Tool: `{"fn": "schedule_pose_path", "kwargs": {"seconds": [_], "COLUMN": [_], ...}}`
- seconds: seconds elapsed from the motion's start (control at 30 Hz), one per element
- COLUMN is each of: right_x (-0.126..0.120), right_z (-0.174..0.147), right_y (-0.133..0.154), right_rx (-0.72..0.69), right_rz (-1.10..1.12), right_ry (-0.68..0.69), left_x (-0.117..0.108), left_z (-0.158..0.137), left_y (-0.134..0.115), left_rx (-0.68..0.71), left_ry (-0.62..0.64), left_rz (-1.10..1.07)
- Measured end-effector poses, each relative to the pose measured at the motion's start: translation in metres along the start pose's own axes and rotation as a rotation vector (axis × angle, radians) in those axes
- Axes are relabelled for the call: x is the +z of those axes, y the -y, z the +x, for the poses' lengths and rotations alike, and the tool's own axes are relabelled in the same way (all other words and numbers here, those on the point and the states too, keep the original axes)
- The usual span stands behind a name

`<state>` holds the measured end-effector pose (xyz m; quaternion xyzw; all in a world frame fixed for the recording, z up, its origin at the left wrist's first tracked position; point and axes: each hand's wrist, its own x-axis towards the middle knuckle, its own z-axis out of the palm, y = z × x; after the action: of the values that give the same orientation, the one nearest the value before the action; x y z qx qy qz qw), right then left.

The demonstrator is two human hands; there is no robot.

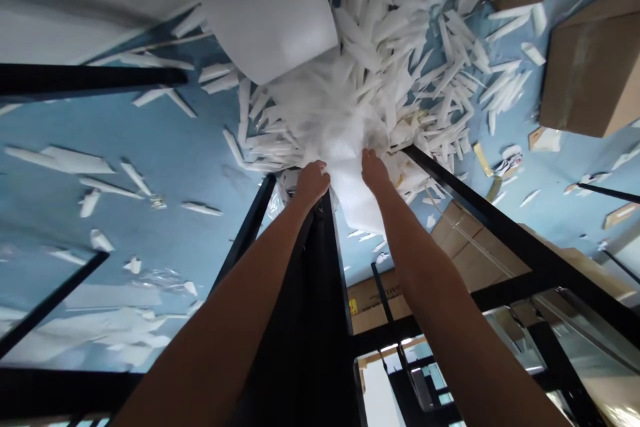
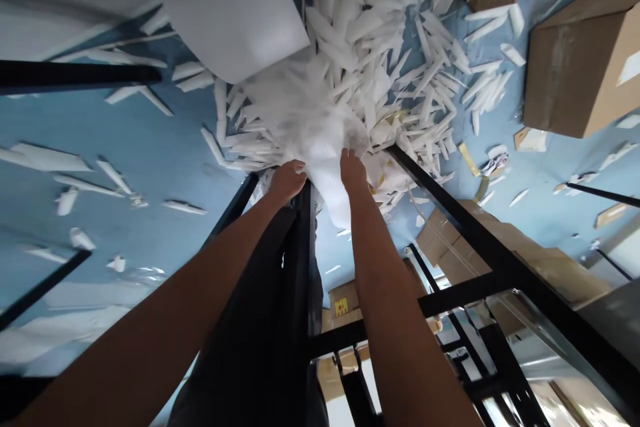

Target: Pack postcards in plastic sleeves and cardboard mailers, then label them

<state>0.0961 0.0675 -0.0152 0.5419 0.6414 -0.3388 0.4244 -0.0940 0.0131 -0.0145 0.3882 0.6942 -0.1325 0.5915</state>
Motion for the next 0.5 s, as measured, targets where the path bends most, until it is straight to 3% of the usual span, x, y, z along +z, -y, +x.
{"fn": "schedule_pose_path", "kwargs": {"seconds": [0.2, 0.37, 0.5], "right_x": [-0.018, -0.071, -0.123], "right_z": [-0.030, -0.090, -0.149], "right_y": [0.014, 0.036, 0.052], "right_rx": [-0.032, -0.093, -0.124], "right_rz": [-0.079, -0.072, -0.061], "right_ry": [0.015, 0.148, 0.152], "left_x": [0.006, -0.011, -0.033], "left_z": [-0.028, -0.095, -0.159], "left_y": [0.002, -0.027, -0.061], "left_rx": [0.024, 0.072, 0.147], "left_ry": [-0.051, -0.074, -0.073], "left_rz": [0.026, -0.026, 0.067]}}
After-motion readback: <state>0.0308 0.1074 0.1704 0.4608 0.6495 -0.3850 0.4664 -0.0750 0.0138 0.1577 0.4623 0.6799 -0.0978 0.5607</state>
